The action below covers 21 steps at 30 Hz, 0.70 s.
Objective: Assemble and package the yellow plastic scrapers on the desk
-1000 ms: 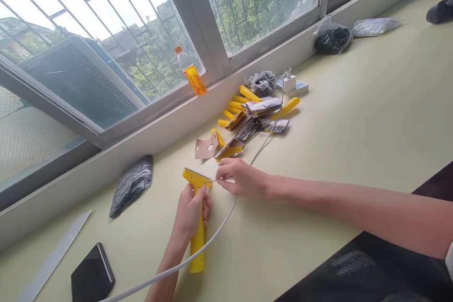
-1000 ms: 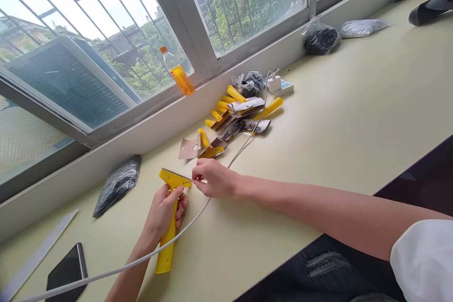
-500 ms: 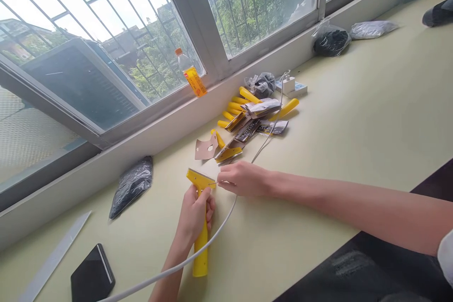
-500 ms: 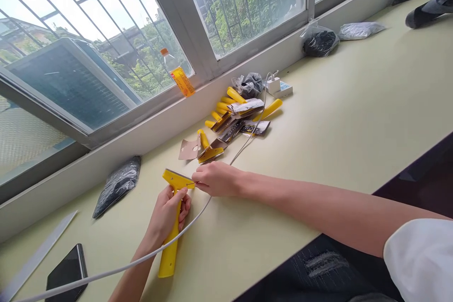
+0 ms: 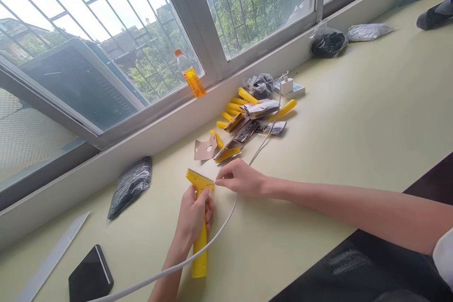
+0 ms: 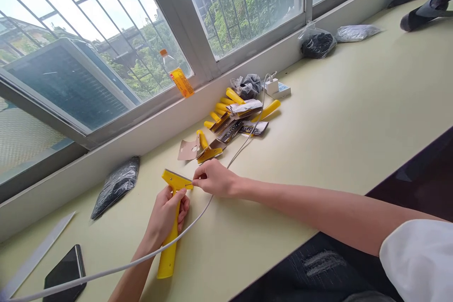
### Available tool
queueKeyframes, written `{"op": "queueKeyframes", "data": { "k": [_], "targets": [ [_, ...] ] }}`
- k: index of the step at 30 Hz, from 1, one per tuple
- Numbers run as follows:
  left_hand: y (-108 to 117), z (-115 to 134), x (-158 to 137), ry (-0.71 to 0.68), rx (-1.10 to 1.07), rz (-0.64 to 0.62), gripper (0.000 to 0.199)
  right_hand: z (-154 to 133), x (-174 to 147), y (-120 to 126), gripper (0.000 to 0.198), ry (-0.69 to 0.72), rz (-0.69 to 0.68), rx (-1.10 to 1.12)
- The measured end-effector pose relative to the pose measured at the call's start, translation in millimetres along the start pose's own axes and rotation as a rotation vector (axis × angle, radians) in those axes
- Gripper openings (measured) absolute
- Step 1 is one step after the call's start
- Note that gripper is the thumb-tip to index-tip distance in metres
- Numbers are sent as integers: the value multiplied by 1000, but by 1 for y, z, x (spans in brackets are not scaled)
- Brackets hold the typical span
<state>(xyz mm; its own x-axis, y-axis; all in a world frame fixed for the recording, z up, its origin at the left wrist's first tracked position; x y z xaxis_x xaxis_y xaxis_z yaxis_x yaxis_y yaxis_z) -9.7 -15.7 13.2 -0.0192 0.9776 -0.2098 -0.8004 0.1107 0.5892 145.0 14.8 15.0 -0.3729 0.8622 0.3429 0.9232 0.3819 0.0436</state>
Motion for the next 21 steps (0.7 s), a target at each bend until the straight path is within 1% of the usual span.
{"op": "queueKeyframes", "data": {
  "k": [6, 11, 15, 18, 21],
  "targets": [
    [3, 6, -5, -17, -8, 46, 31, 10, 0, 1, 19, -198, 39, 128],
    [6, 10, -9, -31, -6, 82, 31, 14, -7, -3, 17, -429, 18, 381],
    [6, 14, -10, -58, 29, 96, 28, 15, -10, -5, 19, -551, -19, 567],
    [5, 17, -12, -76, 44, 102, 26, 19, -10, -4, 22, -607, -51, 645],
    [6, 20, -13, -94, 62, 108, 24, 23, -10, -5, 26, -670, -119, 709]
  ]
}}
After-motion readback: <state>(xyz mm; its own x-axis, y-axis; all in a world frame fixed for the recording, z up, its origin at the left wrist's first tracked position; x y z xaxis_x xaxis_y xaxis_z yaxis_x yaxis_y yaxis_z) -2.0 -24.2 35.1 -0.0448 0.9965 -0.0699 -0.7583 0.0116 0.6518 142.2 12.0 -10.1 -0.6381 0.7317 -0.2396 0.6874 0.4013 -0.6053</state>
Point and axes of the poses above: each hand's wrist, its own x-axis towards the middle knuckle, its own y-axis out of the back of the hand, z = x × y, the point moved 8 cm from there along x, towards the middle knuckle, and after that the axes turned 10 degrees about x, right-handed, at the moved point
